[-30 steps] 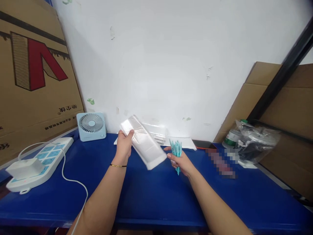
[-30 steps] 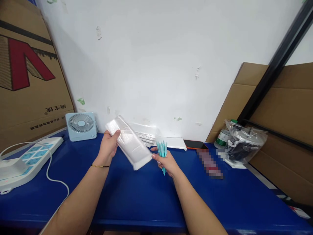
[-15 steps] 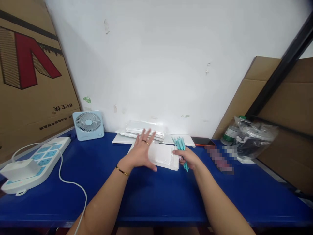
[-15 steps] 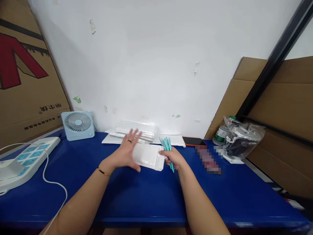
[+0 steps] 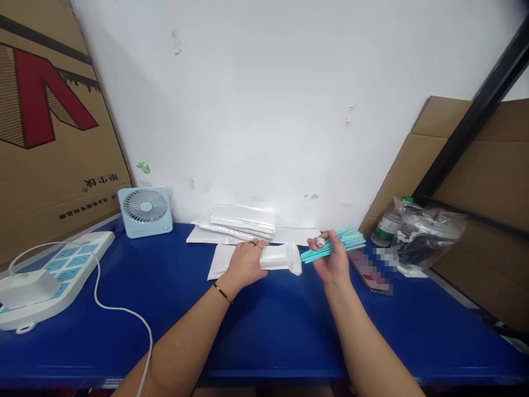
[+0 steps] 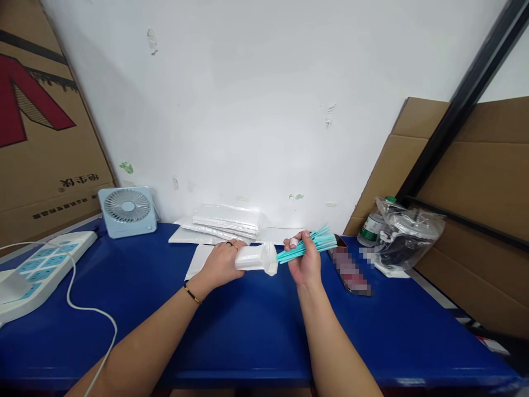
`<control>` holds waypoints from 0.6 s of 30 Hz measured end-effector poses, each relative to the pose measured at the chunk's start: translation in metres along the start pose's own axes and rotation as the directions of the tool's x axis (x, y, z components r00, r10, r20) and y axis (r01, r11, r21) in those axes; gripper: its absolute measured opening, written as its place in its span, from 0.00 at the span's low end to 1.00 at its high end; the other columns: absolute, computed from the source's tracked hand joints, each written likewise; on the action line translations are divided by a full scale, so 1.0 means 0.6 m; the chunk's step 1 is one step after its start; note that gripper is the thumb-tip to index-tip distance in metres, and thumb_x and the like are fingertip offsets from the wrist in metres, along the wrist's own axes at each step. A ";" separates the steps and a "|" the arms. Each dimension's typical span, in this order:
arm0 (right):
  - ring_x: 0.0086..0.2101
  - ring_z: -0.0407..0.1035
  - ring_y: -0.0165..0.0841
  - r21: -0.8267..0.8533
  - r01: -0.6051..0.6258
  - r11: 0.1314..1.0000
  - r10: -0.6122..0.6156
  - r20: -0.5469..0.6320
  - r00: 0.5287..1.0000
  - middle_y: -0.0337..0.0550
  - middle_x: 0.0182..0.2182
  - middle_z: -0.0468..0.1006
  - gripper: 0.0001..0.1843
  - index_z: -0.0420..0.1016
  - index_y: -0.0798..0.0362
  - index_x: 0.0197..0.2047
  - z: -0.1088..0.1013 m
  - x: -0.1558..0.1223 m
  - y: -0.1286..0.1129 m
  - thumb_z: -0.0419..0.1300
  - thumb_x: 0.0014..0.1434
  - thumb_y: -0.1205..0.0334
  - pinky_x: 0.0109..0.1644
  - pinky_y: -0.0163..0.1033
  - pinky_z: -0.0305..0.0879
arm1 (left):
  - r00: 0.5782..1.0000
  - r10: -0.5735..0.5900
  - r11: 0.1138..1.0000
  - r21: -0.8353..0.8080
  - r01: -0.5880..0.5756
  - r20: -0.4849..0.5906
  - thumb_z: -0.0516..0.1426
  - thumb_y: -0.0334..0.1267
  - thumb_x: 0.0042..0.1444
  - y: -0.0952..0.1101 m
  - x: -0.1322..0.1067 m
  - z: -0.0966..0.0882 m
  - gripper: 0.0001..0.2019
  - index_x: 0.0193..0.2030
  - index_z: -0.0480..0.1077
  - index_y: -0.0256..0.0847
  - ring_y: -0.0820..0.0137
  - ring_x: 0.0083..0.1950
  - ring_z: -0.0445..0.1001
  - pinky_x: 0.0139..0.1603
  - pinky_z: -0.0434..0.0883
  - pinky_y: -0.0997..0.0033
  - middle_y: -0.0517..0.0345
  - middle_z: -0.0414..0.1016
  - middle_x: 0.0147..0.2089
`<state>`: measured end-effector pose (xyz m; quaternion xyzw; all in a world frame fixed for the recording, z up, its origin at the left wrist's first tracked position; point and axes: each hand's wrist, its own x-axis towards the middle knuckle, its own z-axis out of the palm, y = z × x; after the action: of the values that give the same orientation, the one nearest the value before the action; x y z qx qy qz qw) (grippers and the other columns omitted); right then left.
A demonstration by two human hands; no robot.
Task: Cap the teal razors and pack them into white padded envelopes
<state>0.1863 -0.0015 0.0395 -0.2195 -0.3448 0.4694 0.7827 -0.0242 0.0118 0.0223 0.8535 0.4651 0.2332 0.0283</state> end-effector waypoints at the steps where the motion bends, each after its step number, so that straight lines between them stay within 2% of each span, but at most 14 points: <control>1: 0.20 0.62 0.25 0.011 0.025 1.000 -0.025 -0.002 1.000 0.31 0.16 0.64 0.12 0.65 0.52 0.25 0.006 -0.004 0.001 0.62 0.53 0.56 0.33 0.36 0.65 | 1.000 -0.005 1.000 -0.030 0.004 -0.013 0.60 0.35 0.37 0.007 0.002 -0.001 0.26 0.48 0.66 0.41 0.56 0.46 0.70 0.46 0.64 0.61 0.51 0.72 0.43; 3: 0.27 0.68 0.28 -0.020 0.039 0.999 -0.039 0.019 0.999 0.33 0.19 0.69 0.12 0.67 0.51 0.26 0.015 -0.014 0.009 0.60 0.54 0.55 0.39 0.38 0.66 | 0.999 -0.004 0.992 -0.125 -0.001 -0.039 0.61 0.35 0.37 0.020 0.004 -0.003 0.27 0.50 0.66 0.42 0.57 0.46 0.70 0.46 0.64 0.62 0.51 0.72 0.44; 5: 0.37 0.71 0.33 -0.094 0.013 0.996 -0.007 0.069 0.998 0.38 0.27 0.75 0.12 0.69 0.51 0.28 0.022 -0.024 0.019 0.59 0.56 0.52 0.46 0.42 0.64 | 0.998 -0.001 0.967 -0.253 -0.016 -0.069 0.61 0.36 0.39 0.030 0.004 -0.006 0.27 0.51 0.66 0.42 0.58 0.46 0.70 0.45 0.65 0.64 0.51 0.72 0.46; 7: 0.47 0.68 0.37 -0.200 -0.018 0.980 0.040 0.108 0.993 0.41 0.39 0.77 0.12 0.72 0.50 0.32 0.030 -0.028 0.024 0.58 0.56 0.50 0.51 0.44 0.61 | 0.994 -0.023 0.920 -0.391 -0.020 -0.104 0.61 0.36 0.41 0.035 0.004 -0.007 0.26 0.51 0.66 0.43 0.59 0.46 0.71 0.43 0.66 0.65 0.53 0.72 0.46; 9: 0.51 0.64 0.38 -0.346 -0.036 0.938 0.099 0.166 0.981 0.42 0.48 0.73 0.13 0.74 0.50 0.37 0.048 -0.023 0.018 0.60 0.54 0.50 0.53 0.44 0.59 | 0.990 -0.074 0.854 -0.520 0.000 -0.122 0.62 0.37 0.41 0.034 0.004 -0.009 0.25 0.50 0.66 0.43 0.61 0.44 0.71 0.41 0.67 0.67 0.54 0.73 0.44; 11: 0.50 0.64 0.40 -0.511 -0.055 0.858 0.221 0.269 0.937 0.43 0.48 0.72 0.16 0.74 0.49 0.41 0.079 -0.010 -0.001 0.62 0.52 0.50 0.52 0.44 0.60 | 0.983 -0.138 0.761 -0.648 0.026 -0.124 0.62 0.37 0.41 0.030 0.006 -0.012 0.25 0.49 0.65 0.42 0.63 0.41 0.72 0.40 0.67 0.68 0.56 0.73 0.41; 13: 0.46 0.67 0.40 -0.645 -0.057 0.762 0.384 0.378 0.842 0.44 0.44 0.74 0.22 0.72 0.49 0.46 0.122 0.006 -0.029 0.65 0.49 0.51 0.49 0.46 0.62 | 0.972 -0.195 0.643 -0.765 0.026 -0.131 0.63 0.39 0.43 0.025 0.009 -0.018 0.25 0.49 0.64 0.41 0.65 0.41 0.71 0.41 0.67 0.68 0.56 0.72 0.41; 14: 0.45 0.67 0.40 -0.682 -0.026 0.731 0.405 0.402 0.821 0.44 0.43 0.74 0.24 0.71 0.49 0.47 0.145 0.013 -0.044 0.66 0.47 0.51 0.49 0.46 0.62 | 0.965 -0.220 0.582 -0.813 0.012 -0.143 0.63 0.40 0.44 0.023 0.009 -0.022 0.25 0.50 0.63 0.41 0.65 0.42 0.71 0.42 0.67 0.68 0.55 0.72 0.42; 15: 0.46 0.67 0.40 -0.695 0.017 0.719 0.388 0.422 0.819 0.44 0.44 0.73 0.26 0.71 0.49 0.48 0.167 0.019 -0.057 0.67 0.46 0.51 0.50 0.46 0.62 | 0.958 -0.240 0.523 -0.852 -0.007 -0.155 0.63 0.40 0.44 0.020 0.009 -0.026 0.26 0.51 0.62 0.41 0.65 0.43 0.71 0.43 0.67 0.67 0.55 0.72 0.43; 18: 0.51 0.64 0.41 -0.692 0.110 0.713 0.357 0.494 0.793 0.45 0.52 0.69 0.30 0.68 0.47 0.52 0.213 0.026 -0.086 0.67 0.46 0.50 0.55 0.48 0.60 | 0.950 -0.277 0.366 -0.930 -0.037 -0.147 0.63 0.42 0.46 0.012 0.005 -0.033 0.29 0.54 0.60 0.40 0.64 0.45 0.70 0.46 0.66 0.65 0.53 0.70 0.46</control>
<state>0.1260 -0.0089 0.1643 -0.3595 -0.7048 0.4047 0.4585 -0.0255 0.0068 0.0428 0.6124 0.3154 0.5675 0.4511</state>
